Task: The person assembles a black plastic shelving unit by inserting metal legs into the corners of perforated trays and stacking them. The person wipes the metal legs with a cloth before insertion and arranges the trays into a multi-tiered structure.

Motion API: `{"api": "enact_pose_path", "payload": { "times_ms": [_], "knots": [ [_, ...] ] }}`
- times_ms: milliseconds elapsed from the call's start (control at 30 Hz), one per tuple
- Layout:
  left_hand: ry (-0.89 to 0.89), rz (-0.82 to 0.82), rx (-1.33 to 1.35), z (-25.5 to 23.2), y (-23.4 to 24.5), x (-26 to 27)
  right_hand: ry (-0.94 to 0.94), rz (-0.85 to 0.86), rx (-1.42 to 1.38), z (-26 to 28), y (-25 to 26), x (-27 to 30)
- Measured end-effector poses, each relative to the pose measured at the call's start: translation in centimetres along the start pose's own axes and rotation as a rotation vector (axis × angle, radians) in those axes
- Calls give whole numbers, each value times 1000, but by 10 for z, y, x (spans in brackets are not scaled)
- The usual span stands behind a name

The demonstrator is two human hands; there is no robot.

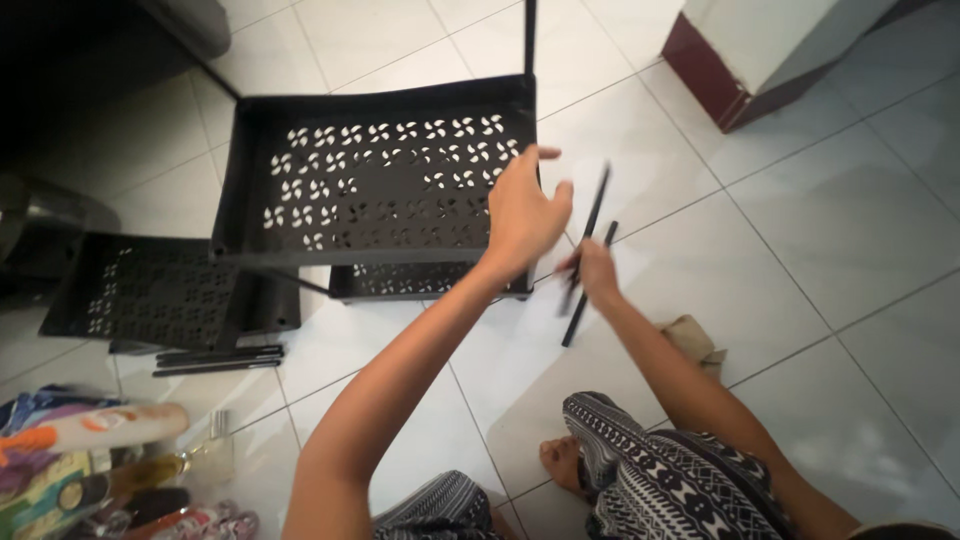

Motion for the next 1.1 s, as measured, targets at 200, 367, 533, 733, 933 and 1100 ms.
{"api": "enact_pose_path", "payload": {
  "times_ms": [200, 367, 533, 733, 933, 1100],
  "knots": [
    [-277, 364, 62, -30, -5, -6, 439, 74, -367, 225, 26, 35],
    [-159, 468, 170, -20, 10, 8, 423, 636, -530, 353, -34, 113],
    [-327, 395, 50, -28, 3, 10, 474, 545, -278, 355, -87, 128],
    [-286, 422, -46, -16, -7, 3, 525, 419, -326, 342, -87, 119],
    [-297, 404, -11, -12, -6, -1, 694, 443, -264, 329, -94, 147],
    [-297, 433, 9, -12, -2, -6, 632, 562, -227, 307, -101, 144]
  ]
}}
Point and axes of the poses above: each hand's wrist, its own x-axis away from the middle knuckle, its own y-axis out of the back of the hand, z = x × y, the point moved 10 cm from there along -x, towards the middle knuckle, and after that the axes turned 13 degrees about -z, right-handed, at the moved point
